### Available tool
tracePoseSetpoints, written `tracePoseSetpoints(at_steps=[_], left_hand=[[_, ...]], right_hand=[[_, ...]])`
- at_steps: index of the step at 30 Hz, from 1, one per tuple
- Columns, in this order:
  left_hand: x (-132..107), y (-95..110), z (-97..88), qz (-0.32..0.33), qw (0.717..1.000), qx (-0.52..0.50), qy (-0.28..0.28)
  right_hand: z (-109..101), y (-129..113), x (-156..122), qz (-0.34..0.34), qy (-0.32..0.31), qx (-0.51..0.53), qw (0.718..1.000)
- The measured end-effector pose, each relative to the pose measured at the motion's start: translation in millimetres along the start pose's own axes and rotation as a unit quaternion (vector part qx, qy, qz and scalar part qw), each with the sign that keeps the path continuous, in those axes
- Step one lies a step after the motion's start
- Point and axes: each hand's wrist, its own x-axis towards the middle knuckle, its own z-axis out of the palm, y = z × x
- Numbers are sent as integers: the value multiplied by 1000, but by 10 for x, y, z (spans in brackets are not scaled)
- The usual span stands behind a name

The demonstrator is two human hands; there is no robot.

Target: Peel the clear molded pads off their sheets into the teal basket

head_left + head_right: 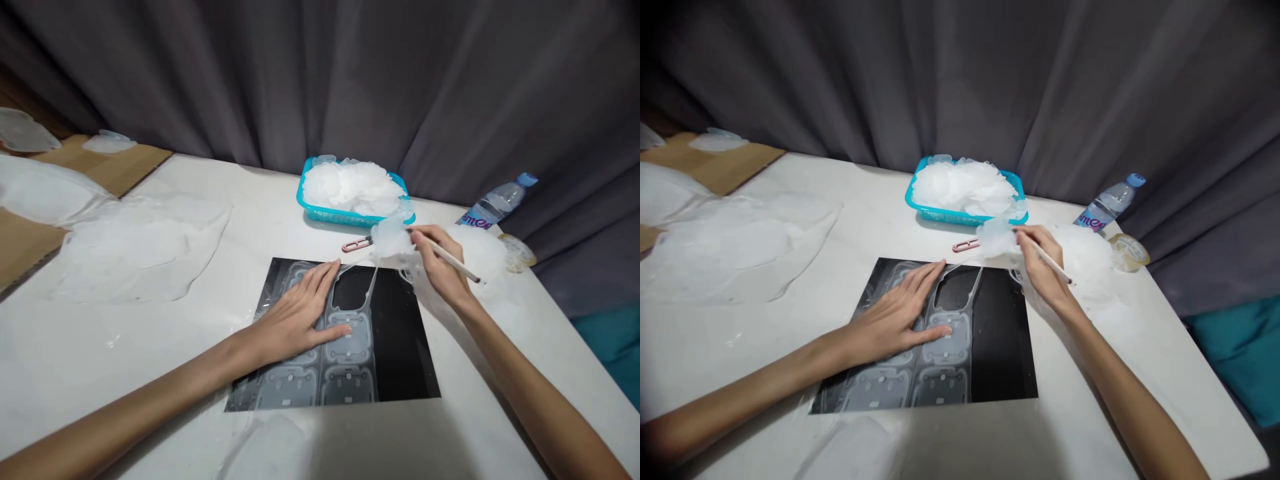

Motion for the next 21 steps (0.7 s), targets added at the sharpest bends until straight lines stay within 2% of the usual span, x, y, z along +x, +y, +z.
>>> tracePoseSetpoints(at_steps=[3, 6, 8, 10, 13, 15, 16, 19, 21], left_hand=[[10, 22, -31, -13, 999, -30, 24], [48, 66, -72, -12, 991, -98, 92], [87, 96, -107, 1, 982, -148, 116], [127, 117, -146, -5, 974, -193, 121], [172, 120, -204, -69, 956, -263, 107], [194, 104, -235, -92, 944, -304, 94], [203, 92, -248, -89, 939, -319, 90], [228, 54, -279, -73, 930, -350, 88], [240, 40, -297, -76, 927, -358, 86]], right_hand=[[-39, -206, -34, -36, -132, 42, 990], [-13, -463, -173, -86, -291, 87, 949], [-20, -583, -220, -85, -351, 112, 926], [-48, -625, -215, -58, -346, 124, 928], [-55, -545, -188, -33, -238, 109, 965], [7, -441, -205, -60, -188, 81, 977], [56, -391, -228, -85, -187, 62, 977], [218, -292, -319, -164, -238, 4, 957], [296, -274, -368, -191, -256, -10, 948]])
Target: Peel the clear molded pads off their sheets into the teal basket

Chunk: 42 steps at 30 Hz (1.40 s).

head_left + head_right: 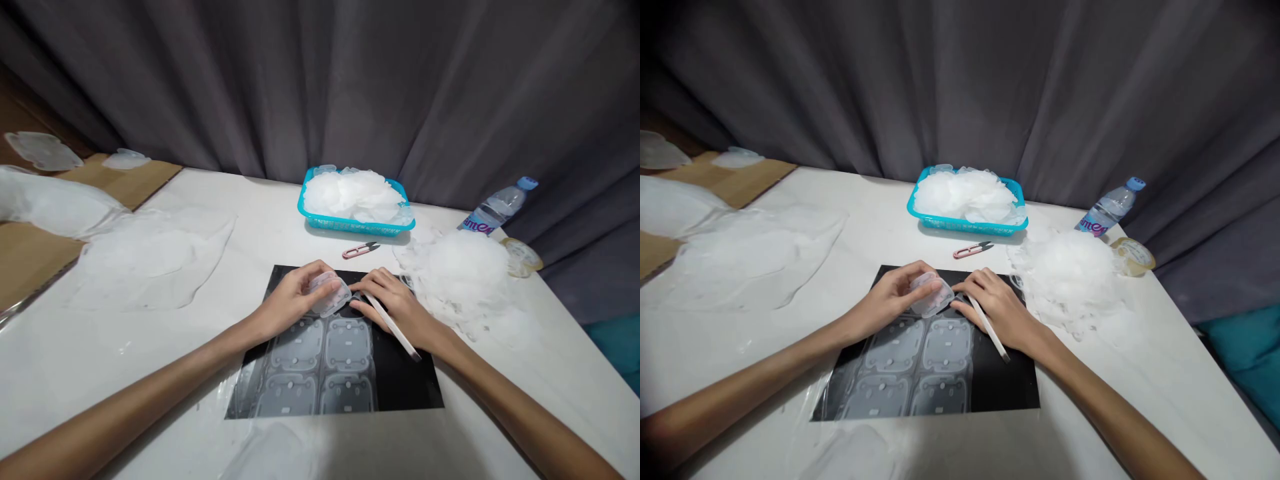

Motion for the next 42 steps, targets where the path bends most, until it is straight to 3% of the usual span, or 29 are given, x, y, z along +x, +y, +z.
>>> tracePoseSetpoints(at_steps=[8, 9, 11, 12, 13, 15, 17, 20, 22, 25, 31, 38, 40, 42], left_hand=[[70, 23, 42, -14, 998, 59, -31], [97, 5, 0, -23, 998, 57, -9], [164, -40, -168, -53, 994, 33, 94], [197, -58, -287, -63, 978, 4, 201], [225, -67, -416, -63, 963, -1, 264], [251, -49, -641, -57, 955, -15, 291], [229, 14, -745, -51, 966, -44, 249], [146, 127, -649, -59, 987, -64, 137], [102, 175, -520, -67, 992, -79, 66], [82, 195, -402, -71, 994, -80, 23], [78, 211, -388, -68, 995, -77, -9], [121, 262, -387, -88, 992, -91, -14], [278, 314, -487, -59, 992, -108, 22], [545, 416, -624, 16, 988, -117, 99]], right_hand=[[107, -46, -14, -19, 22, -22, 999], [120, -51, -29, -27, 15, -39, 999], [147, -52, -66, -48, -5, -79, 996], [160, -46, -84, -56, -13, -92, 994], [171, -35, -101, -59, -15, -98, 993], [187, 8, -123, -35, 11, -85, 996], [197, 68, -128, 23, 74, -71, 994], [206, 145, -124, 104, 159, -75, 979], [207, 159, -126, 122, 177, -66, 975], [194, 136, -136, 115, 170, -11, 979], [156, 114, -135, 132, 172, 64, 974], [238, 100, -125, 101, 183, 11, 978], [261, 96, -116, 90, 187, -5, 978], [273, 92, -101, 77, 192, -20, 978]])
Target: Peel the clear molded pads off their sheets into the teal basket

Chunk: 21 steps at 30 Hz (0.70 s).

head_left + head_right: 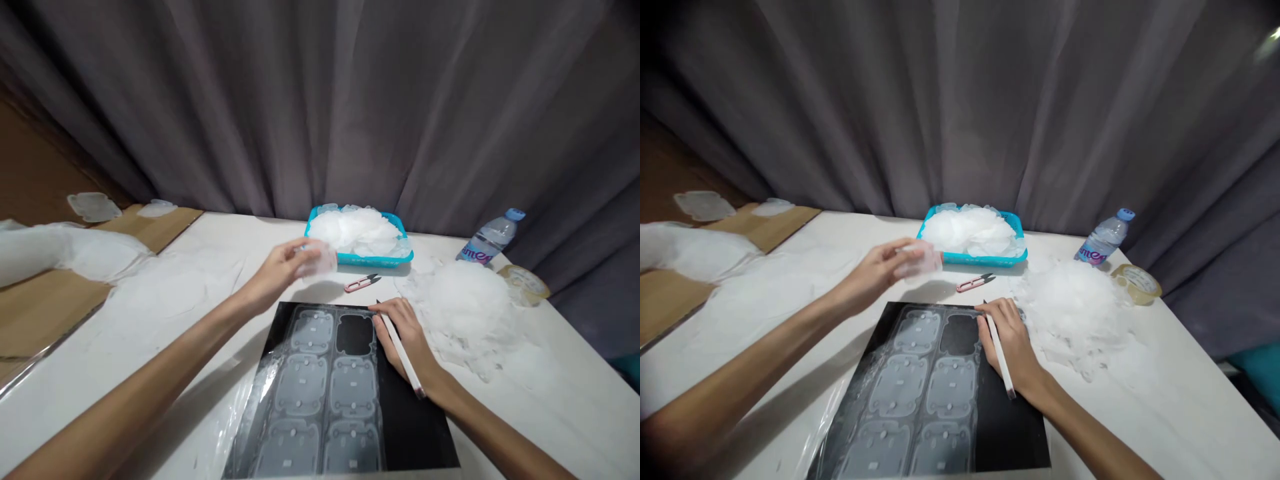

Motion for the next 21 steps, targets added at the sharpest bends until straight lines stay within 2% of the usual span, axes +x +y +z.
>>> tracePoseSetpoints(at_steps=[2, 4, 5, 6, 8, 10, 11, 14, 16, 18, 21], left_hand=[[365, 135, -15, 128, 989, 32, 63], [718, 230, 37, 234, 959, 107, 122], [859, 246, 85, 259, 947, 156, 111], [961, 240, 140, 266, 940, 200, 73], [1022, 177, 238, 258, 939, 229, 25], [892, 94, 277, 253, 932, 259, -12], [767, 57, 266, 253, 920, 299, -26], [257, -27, 125, 213, 914, 344, -3], [-106, -99, -20, 173, 910, 371, -59], [-428, -206, -163, 118, 898, 399, -146], [-777, -402, -316, 83, 886, 414, -193]], right_hand=[[7, -10, 15, -12, 6, -12, 1000], [9, -22, 28, -24, 10, -26, 999], [9, -29, 32, -29, 10, -32, 999], [11, -35, 34, -35, 12, -38, 999], [16, -44, 33, -49, 13, -47, 998], [24, -48, 29, -61, 10, -54, 997], [26, -48, 27, -67, 7, -56, 996], [21, -37, 23, -85, -3, -46, 995], [5, -24, 16, -86, -16, -13, 996], [-20, -21, 4, -73, -39, 32, 996], [-67, -75, 1, -20, -96, 93, 991]])
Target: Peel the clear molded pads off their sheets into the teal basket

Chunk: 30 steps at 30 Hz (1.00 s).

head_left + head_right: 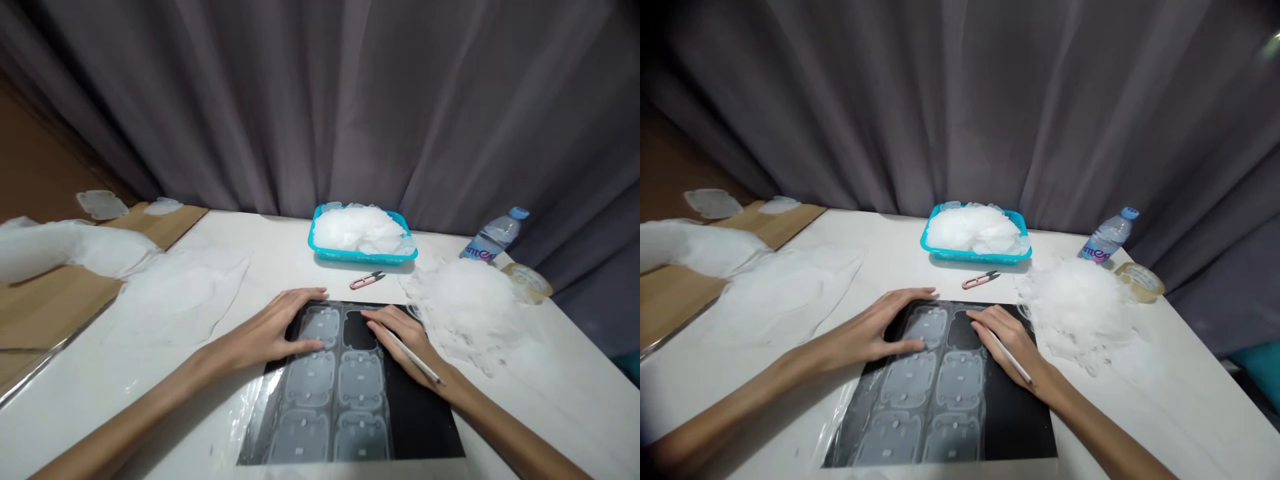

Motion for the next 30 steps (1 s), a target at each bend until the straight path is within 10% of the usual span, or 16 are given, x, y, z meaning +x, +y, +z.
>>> tracePoseSetpoints(at_steps=[5, 30], left_hand=[[-218, -75, 168, -11, 1000, -7, 0], [-233, -85, 271, 38, 997, 70, 10]], right_hand=[[3, -250, 130, 107, -91, 58, 988], [376, -348, 210, -66, -158, 65, 983]])
